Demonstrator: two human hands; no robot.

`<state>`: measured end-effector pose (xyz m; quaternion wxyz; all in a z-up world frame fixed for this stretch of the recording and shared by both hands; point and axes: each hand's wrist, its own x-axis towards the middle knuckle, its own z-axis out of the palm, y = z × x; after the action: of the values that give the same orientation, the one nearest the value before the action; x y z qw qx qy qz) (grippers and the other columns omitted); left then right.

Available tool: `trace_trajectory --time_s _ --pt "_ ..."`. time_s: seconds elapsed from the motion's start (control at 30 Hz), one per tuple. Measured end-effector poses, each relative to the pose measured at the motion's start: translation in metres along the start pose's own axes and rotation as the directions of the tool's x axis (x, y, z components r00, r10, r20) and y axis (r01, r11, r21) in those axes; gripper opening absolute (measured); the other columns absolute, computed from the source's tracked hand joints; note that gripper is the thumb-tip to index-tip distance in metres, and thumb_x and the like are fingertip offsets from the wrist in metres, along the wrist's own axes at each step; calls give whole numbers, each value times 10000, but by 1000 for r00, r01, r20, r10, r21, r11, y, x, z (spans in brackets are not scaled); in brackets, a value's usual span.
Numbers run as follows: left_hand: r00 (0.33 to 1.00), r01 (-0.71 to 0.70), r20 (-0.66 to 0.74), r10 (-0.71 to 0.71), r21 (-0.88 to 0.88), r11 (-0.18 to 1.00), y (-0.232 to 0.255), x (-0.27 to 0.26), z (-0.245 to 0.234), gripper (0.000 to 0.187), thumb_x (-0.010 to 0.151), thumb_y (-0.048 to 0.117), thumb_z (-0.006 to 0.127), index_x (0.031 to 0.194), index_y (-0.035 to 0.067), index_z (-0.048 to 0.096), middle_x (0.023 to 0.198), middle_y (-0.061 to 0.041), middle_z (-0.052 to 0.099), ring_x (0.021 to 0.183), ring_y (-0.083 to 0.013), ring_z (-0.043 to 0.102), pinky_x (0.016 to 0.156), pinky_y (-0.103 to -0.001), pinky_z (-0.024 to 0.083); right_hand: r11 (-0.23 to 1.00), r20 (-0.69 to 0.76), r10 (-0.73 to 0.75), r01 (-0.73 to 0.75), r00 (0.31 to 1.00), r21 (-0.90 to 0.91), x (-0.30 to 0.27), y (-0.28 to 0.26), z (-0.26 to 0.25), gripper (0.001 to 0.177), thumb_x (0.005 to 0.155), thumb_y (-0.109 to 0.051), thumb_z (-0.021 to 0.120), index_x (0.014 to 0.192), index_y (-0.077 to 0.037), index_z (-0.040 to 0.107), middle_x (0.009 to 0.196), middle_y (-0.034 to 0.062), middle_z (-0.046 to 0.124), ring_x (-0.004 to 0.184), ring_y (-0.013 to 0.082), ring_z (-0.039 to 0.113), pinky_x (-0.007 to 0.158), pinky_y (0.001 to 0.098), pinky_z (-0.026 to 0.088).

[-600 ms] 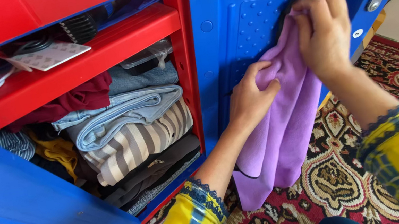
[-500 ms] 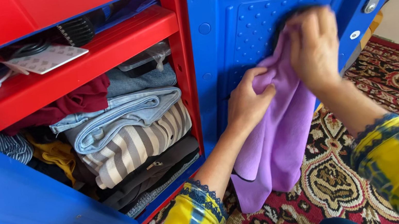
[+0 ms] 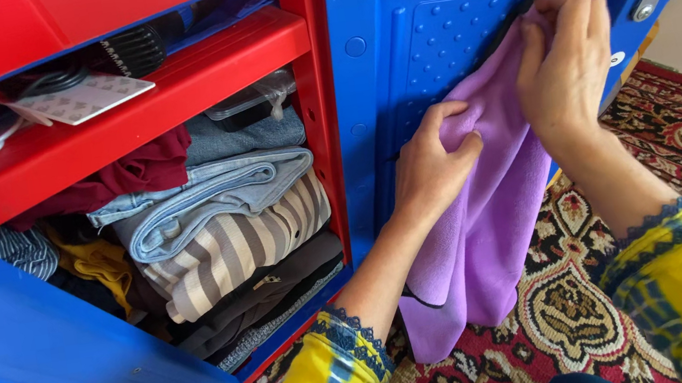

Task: The person wipes the exterior of a blue and red plastic cabinet with a purple cloth, then places a helmet, a laptop case, and a VCR on top of the cabinet. They continue by wiping a wall switch and a wooden door with the same cloth.

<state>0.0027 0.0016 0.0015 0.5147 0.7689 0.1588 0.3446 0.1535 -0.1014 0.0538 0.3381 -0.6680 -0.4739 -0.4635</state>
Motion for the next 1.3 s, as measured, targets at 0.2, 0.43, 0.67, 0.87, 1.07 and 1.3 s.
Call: trace_trajectory --time_s 0.2,0.43,0.67,0.87,1.07,1.3 --pt "997 -52 -54 53 5 999 -7 5 3 521 832 312 696 1325 194 575 1097 -196 744 949 -381 729 854 -477 551 984 149 96 -117 984 135 9 -3 -8 433 1024 38 664 1388 -6 434 1029 130 593 861 223 633 839 332 536" --pt "998 -3 -66 3 7 1000 -12 11 11 515 820 312 702 1301 184 570 1148 -200 738 1064 -415 692 909 -490 529 849 235 260 -338 937 406 7 -17 15 570 1038 -2 696 1482 -20 339 1057 68 617 928 136 615 877 292 543" --pt "998 35 -44 -35 1 999 -14 11 4 527 805 321 703 1298 182 575 1167 -199 734 1086 -407 692 924 -481 532 686 283 313 -422 907 593 -3 -37 23 687 1055 25 676 1554 -17 206 1098 53 610 1013 122 605 920 274 539" --pt "998 4 -66 -3 15 1000 -15 14 7 528 797 324 711 1284 175 576 1180 -202 729 1086 -417 686 920 -492 530 752 390 194 -392 900 531 3 -38 15 497 1061 29 681 1463 -92 415 1090 51 591 984 113 601 873 256 520" --pt "998 34 -54 -32 20 999 -13 14 7 512 801 319 697 1281 180 582 1134 -202 739 1067 -417 695 909 -494 540 676 320 241 -396 916 621 -1 -34 19 629 1096 40 661 1587 -64 281 1125 59 604 985 100 605 883 238 539" --pt "998 18 -64 -15 47 999 -19 13 2 500 799 318 705 1267 181 592 1136 -185 742 1070 -401 699 914 -479 538 610 320 257 -410 912 678 0 -44 15 750 1079 66 649 1635 -54 160 1154 58 620 993 101 601 884 238 529"
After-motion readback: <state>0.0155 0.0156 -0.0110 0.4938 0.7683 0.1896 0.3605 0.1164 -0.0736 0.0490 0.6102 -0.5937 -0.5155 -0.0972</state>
